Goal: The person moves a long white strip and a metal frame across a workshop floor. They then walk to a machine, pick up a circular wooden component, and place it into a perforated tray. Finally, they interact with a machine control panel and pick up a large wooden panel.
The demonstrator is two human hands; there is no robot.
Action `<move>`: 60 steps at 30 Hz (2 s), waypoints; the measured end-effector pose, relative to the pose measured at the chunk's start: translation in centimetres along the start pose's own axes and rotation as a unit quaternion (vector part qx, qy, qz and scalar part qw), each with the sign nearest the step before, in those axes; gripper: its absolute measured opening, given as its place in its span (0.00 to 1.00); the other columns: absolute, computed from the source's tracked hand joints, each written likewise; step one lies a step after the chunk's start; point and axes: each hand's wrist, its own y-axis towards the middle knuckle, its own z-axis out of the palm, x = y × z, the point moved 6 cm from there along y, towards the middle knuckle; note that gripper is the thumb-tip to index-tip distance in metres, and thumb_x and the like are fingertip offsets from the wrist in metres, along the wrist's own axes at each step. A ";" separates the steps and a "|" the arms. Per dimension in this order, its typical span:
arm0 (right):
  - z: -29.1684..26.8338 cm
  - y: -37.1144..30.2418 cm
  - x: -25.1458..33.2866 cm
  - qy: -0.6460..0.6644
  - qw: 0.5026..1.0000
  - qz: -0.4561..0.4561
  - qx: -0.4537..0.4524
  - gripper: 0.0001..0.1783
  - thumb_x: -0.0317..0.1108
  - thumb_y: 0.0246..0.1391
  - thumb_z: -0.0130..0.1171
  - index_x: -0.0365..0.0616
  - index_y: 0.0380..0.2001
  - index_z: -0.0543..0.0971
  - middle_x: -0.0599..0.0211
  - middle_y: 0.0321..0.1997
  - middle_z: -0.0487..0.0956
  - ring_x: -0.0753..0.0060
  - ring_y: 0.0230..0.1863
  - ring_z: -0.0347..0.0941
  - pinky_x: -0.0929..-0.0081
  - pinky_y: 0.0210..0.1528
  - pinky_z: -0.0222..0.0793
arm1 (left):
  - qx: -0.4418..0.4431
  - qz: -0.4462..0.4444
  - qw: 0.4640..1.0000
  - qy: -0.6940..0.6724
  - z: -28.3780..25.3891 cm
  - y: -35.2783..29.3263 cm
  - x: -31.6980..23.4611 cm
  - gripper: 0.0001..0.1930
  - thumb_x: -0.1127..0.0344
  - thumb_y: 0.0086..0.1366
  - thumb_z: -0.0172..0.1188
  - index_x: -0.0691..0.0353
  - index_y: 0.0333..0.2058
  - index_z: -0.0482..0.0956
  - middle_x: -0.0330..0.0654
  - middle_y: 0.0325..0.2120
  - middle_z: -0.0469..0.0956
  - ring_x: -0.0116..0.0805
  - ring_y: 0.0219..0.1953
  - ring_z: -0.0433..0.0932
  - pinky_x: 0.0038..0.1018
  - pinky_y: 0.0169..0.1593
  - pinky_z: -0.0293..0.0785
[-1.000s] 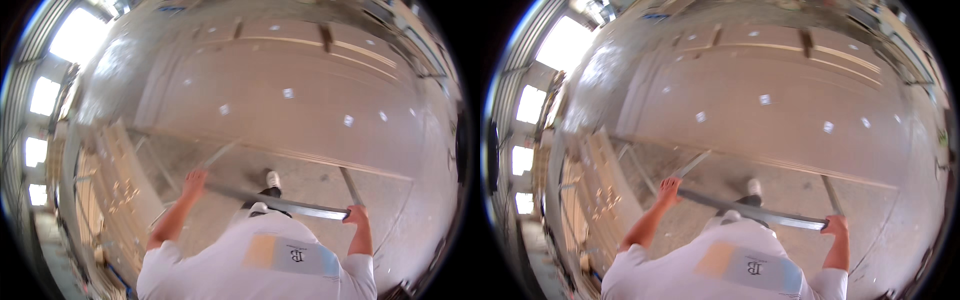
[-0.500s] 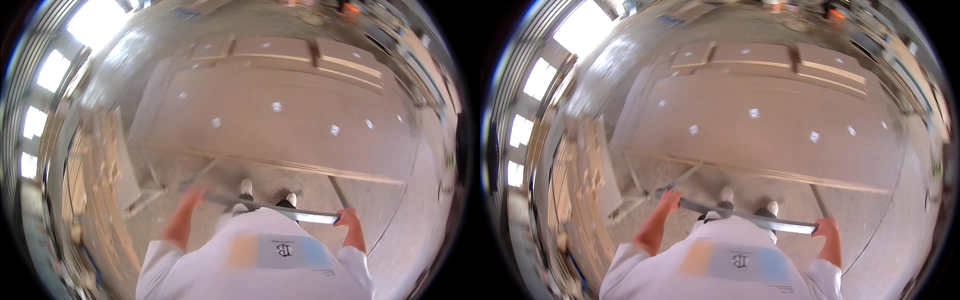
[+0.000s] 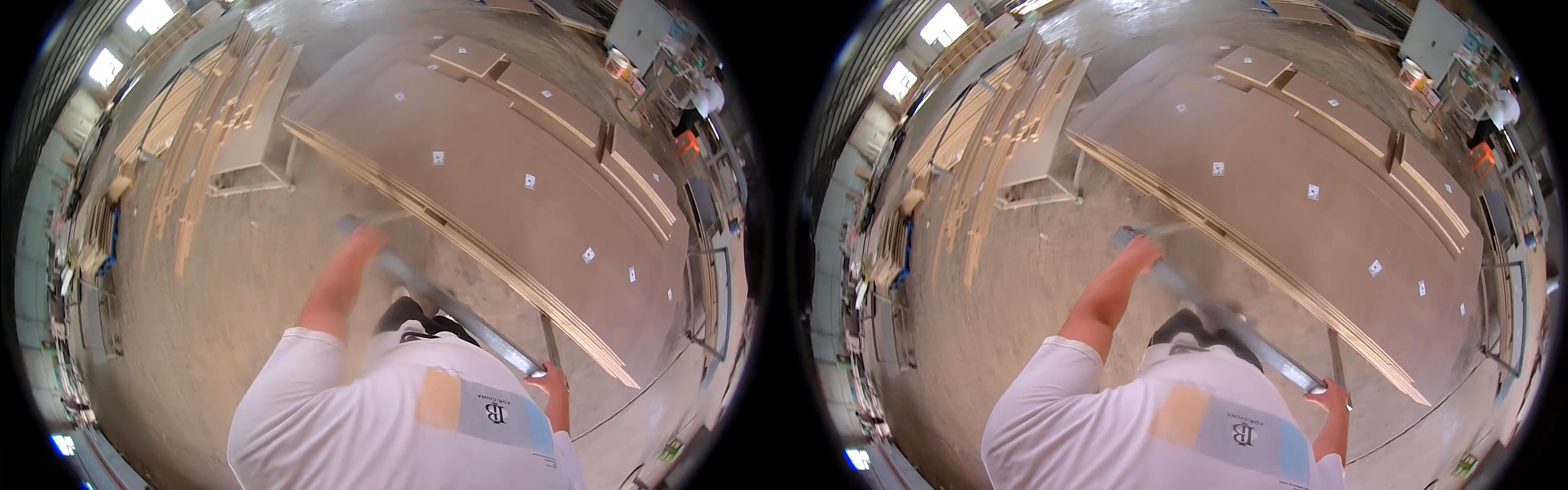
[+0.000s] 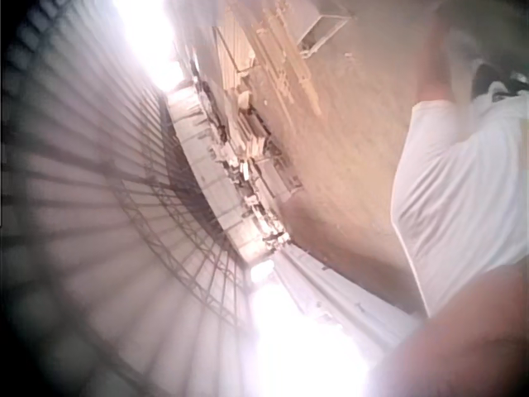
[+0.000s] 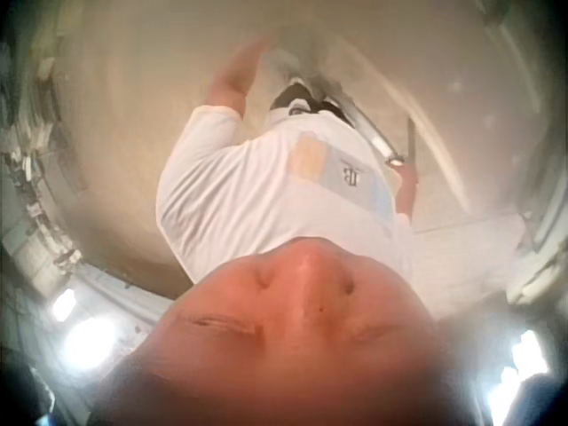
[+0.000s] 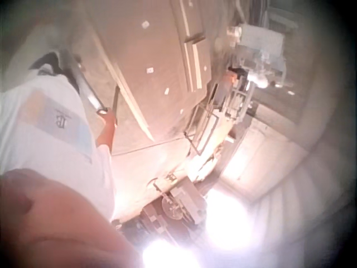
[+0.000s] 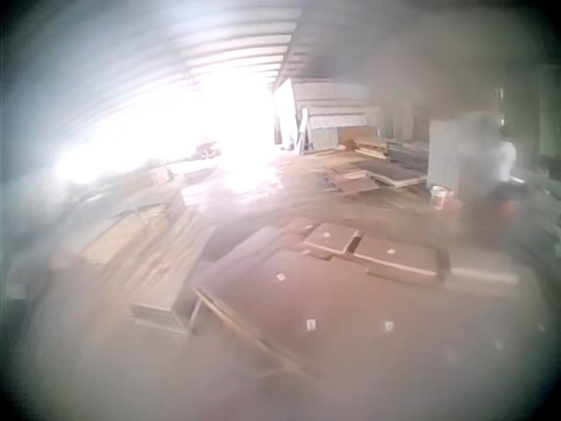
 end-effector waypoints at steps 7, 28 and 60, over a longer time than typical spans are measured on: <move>2.8 2.8 4.9 0.031 0.996 -0.035 -0.077 0.39 0.72 0.57 0.57 0.40 0.37 0.84 0.45 0.40 0.84 0.42 0.46 0.80 0.51 0.48 0.73 | -0.092 -0.003 0.996 -0.021 0.9 -6.0 -6.8 0.09 0.66 0.55 0.67 0.49 0.37 0.88 0.41 0.38 0.87 0.44 0.48 0.84 0.39 0.53 0.75; 5.0 -7.8 -0.9 -0.068 0.997 0.022 -0.030 0.66 0.88 0.43 0.53 0.29 0.58 0.77 0.37 0.60 0.78 0.42 0.66 0.72 0.54 0.69 0.65 | -0.150 0.002 0.987 -0.063 7.1 -21.3 -23.8 0.14 0.64 0.55 0.66 0.54 0.43 0.84 0.47 0.44 0.84 0.49 0.51 0.82 0.45 0.54 0.76; 24.9 -39.3 -10.2 -0.070 0.997 -0.001 -0.035 0.62 0.89 0.41 0.51 0.35 0.51 0.82 0.44 0.57 0.82 0.46 0.62 0.76 0.54 0.67 0.66 | -0.247 0.047 0.952 -0.174 26.1 -53.2 -34.1 0.18 0.67 0.57 0.63 0.52 0.48 0.83 0.51 0.45 0.84 0.55 0.51 0.82 0.48 0.51 0.78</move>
